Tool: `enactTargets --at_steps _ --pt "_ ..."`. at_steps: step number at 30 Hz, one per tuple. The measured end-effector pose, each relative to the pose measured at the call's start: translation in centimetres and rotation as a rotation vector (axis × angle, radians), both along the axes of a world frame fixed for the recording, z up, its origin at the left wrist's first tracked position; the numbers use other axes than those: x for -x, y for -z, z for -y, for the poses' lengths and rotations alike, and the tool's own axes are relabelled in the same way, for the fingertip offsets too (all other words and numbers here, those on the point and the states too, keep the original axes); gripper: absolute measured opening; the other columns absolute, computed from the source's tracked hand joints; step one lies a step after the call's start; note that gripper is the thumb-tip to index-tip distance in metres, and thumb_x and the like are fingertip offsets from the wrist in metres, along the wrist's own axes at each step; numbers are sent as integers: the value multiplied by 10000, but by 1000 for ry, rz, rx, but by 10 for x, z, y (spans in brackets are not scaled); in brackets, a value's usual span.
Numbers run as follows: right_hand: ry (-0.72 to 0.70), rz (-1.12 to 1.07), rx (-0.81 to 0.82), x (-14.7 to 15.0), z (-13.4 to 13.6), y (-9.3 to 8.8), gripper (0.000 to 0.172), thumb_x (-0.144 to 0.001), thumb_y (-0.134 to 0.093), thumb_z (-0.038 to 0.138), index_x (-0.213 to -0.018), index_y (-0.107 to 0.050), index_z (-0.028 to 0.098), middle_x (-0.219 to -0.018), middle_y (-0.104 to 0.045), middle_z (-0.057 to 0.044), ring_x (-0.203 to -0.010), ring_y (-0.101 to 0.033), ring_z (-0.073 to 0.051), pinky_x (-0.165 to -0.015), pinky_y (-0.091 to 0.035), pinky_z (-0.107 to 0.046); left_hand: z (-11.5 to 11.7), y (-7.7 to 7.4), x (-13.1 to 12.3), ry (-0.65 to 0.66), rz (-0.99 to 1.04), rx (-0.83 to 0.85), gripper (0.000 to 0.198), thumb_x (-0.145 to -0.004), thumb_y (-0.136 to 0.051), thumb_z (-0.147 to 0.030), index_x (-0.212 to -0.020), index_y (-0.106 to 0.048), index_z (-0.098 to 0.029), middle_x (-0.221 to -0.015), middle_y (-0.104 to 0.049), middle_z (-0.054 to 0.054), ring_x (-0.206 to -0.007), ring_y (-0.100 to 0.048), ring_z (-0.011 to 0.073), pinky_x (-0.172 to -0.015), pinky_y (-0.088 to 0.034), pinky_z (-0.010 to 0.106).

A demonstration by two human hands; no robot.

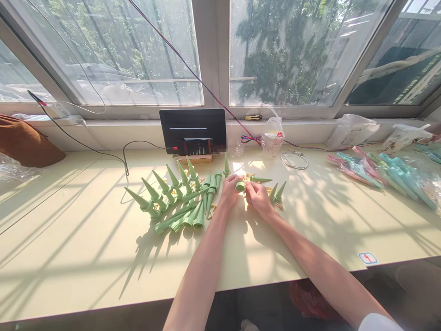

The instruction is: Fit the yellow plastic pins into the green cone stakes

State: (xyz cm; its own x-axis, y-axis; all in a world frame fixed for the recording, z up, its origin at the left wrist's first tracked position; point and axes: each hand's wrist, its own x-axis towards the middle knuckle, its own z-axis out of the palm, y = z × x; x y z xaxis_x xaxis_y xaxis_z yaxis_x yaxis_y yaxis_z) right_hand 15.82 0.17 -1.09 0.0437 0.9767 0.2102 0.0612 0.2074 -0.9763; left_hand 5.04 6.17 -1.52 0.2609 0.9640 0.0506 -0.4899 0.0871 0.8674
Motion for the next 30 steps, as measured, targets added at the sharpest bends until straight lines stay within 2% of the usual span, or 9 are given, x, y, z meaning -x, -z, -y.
enactTargets --at_steps 8,12,18,23,30 --pt "34 66 -31 1 -1 3 482 -926 -431 642 -659 -404 241 -449 -394 51 -363 -381 -118 -371 -311 -261 1 -3 -1 -38 37 50 289 -613 -810 -268 -553 -554 -149 -564 -465 -40 -494 -433 59 -483 -298 221" --pt "41 67 -51 1 0 3 464 -935 -442 608 -658 -412 236 -474 -411 43 -387 -394 -119 -386 -329 -260 0 -2 -1 -31 40 56 311 -640 -792 -300 -549 -535 -151 -555 -441 -36 -505 -425 67 -485 -300 226" --pt "111 104 -82 -2 -1 5 422 -929 -479 578 -705 -517 222 -511 -494 23 -447 -476 -140 -437 -387 -270 0 -1 -2 -38 46 49 315 -662 -751 -299 -540 -498 -156 -552 -402 -41 -503 -381 61 -490 -297 227" --pt "158 131 -100 -3 -3 5 412 -914 -483 588 -791 -589 210 -615 -602 -25 -512 -558 -171 -438 -410 -278 3 -3 -3 -3 41 29 304 -680 -752 -336 -574 -532 -154 -576 -459 -22 -509 -404 71 -474 -286 229" --pt "148 42 -68 0 -1 3 319 -901 -540 522 -847 -576 209 -677 -643 -19 -399 -455 -116 -400 -386 -271 5 -7 -2 54 43 3 308 -701 -763 -387 -633 -580 -149 -630 -524 -7 -542 -465 82 -481 -323 221"
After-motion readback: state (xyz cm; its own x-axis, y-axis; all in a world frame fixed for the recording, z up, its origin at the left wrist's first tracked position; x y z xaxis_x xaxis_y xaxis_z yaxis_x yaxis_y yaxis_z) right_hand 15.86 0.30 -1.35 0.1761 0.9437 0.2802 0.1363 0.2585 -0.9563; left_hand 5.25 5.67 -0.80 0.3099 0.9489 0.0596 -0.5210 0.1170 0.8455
